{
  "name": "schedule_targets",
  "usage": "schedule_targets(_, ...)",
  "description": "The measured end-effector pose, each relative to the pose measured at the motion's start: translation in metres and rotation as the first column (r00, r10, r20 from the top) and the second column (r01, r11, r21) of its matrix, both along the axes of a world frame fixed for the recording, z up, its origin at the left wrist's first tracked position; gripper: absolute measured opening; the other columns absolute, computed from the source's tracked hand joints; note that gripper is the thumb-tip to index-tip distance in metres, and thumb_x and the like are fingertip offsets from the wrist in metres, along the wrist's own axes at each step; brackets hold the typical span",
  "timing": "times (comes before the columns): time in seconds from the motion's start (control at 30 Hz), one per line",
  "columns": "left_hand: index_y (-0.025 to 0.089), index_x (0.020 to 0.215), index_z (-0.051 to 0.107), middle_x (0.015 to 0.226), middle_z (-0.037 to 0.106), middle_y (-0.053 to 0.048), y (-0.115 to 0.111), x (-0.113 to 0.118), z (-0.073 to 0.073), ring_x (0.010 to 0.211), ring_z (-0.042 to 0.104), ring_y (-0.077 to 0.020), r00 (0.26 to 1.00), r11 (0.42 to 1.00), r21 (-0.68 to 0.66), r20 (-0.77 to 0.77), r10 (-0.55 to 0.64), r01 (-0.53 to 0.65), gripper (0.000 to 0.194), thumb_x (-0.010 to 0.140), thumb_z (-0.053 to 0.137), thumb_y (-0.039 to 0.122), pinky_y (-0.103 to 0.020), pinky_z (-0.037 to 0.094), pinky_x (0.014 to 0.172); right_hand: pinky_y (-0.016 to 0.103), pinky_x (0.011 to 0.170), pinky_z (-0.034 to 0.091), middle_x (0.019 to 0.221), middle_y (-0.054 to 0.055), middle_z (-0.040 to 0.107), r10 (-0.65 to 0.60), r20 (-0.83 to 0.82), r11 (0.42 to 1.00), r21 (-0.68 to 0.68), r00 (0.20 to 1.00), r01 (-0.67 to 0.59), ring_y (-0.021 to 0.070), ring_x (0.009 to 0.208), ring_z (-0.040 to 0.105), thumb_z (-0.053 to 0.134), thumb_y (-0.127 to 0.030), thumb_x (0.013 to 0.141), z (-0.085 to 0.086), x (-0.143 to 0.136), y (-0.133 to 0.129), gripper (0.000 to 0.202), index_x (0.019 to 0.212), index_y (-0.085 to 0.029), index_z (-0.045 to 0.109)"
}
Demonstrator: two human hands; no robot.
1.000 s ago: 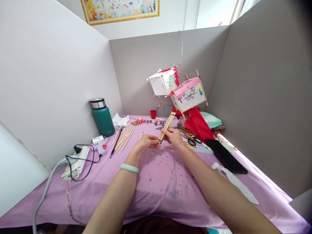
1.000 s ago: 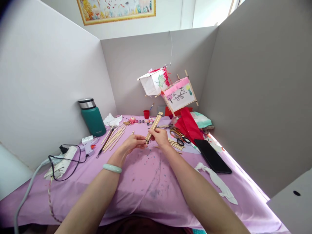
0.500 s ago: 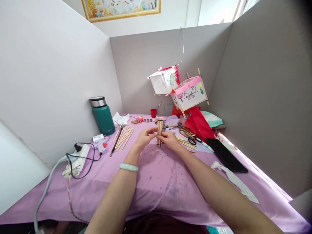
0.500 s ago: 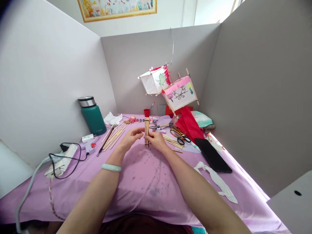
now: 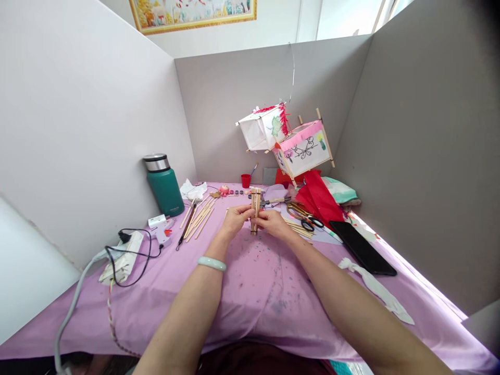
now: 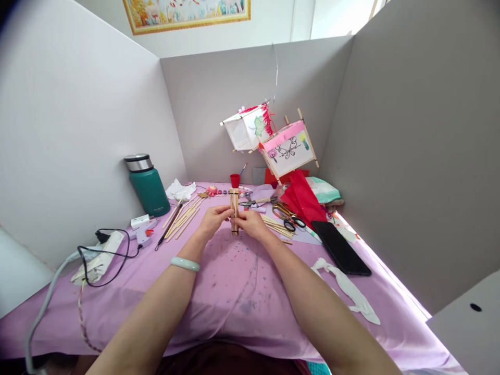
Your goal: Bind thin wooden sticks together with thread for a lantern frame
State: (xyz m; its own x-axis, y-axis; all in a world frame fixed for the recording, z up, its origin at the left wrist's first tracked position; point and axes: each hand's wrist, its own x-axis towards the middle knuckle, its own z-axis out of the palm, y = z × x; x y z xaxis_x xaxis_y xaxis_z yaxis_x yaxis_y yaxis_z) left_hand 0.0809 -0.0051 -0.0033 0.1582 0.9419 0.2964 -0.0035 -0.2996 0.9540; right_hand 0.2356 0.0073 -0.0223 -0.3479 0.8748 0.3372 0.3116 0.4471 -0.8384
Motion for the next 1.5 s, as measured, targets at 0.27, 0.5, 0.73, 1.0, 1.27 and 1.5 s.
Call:
schedule_targets(0.27,0.012,0.08,0.072,0.072,0.066,-0.001,0.0,0.002,0.0,0.067,0.056,-0.0124,1.0,1.0,-0.006,0.016,-0.015,0.015,0.022,0.068,0.065,0.03,-0.023,0.045,0.064,0.022,0.053,0.044,0.065,-0.001,0.063,0.051,-0.038,0.996,-0.076,0.998,-0.054,0.0115,0.056,0.054,0.06,-0.04,0.075,-0.007,-0.002,0.007,0.031,0.088,-0.016,0.075)
schedule_targets(0.5,0.013,0.078,0.071,0.074,0.066,-0.002,0.005,0.001,-0.004,0.07,0.056,-0.0141,1.0,0.999,0.038,-0.005,0.003,-0.003,0.02,0.069,0.064,0.03,-0.025,0.045,0.067,0.022,0.053,0.04,0.062,-0.001,0.061,0.018,0.063,1.0,-0.005,0.998,-0.017,0.0117,0.056,0.052,0.058,-0.039,0.077,-0.008,-0.001,0.01,0.029,0.08,-0.014,0.073)
schedule_targets(0.73,0.014,0.076,0.071,0.075,0.067,-0.003,0.0,0.005,-0.002,0.074,0.058,-0.0157,1.0,0.997,0.075,-0.03,0.001,0.001,0.018,0.068,0.066,0.029,-0.027,0.046,0.071,0.021,0.049,0.031,0.052,-0.002,0.052,-0.064,0.104,0.994,0.092,0.993,0.054,0.0095,0.05,0.045,0.056,-0.041,0.079,-0.007,-0.005,0.002,0.033,0.059,-0.015,0.061)
schedule_targets(1.0,0.014,0.074,0.069,0.068,0.062,-0.003,0.005,-0.037,0.014,0.065,0.052,-0.0142,0.944,0.944,0.015,0.016,0.329,-0.329,0.027,0.066,0.067,0.039,-0.026,0.037,0.06,0.021,0.058,0.043,0.075,0.0,0.065,-0.044,0.003,0.997,0.07,0.999,0.044,0.0114,0.06,0.059,0.053,-0.037,0.082,0.003,-0.006,-0.005,0.025,0.087,-0.016,0.066)
schedule_targets(1.27,0.017,0.063,0.067,0.063,0.063,-0.006,0.01,-0.027,0.0,0.066,0.059,-0.0192,0.571,0.878,0.113,-0.719,0.395,-0.465,0.027,0.078,0.055,0.036,-0.028,0.036,0.059,0.022,0.059,0.04,0.068,0.001,0.068,-0.139,0.153,0.979,0.168,0.978,0.113,0.0116,0.058,0.061,0.049,-0.03,0.085,-0.006,-0.004,-0.004,0.025,0.073,-0.017,0.066)
schedule_targets(1.5,0.015,0.104,0.069,0.11,0.065,-0.019,0.007,-0.029,-0.001,0.105,0.059,-0.0287,0.196,0.788,0.312,-0.859,0.473,-0.531,0.04,0.087,0.046,0.043,-0.034,0.044,0.081,0.022,0.059,0.038,0.071,0.002,0.07,-0.175,0.261,0.964,0.243,0.949,0.111,0.0124,0.06,0.06,0.049,-0.03,0.087,-0.005,-0.007,-0.009,0.026,0.077,-0.018,0.07)
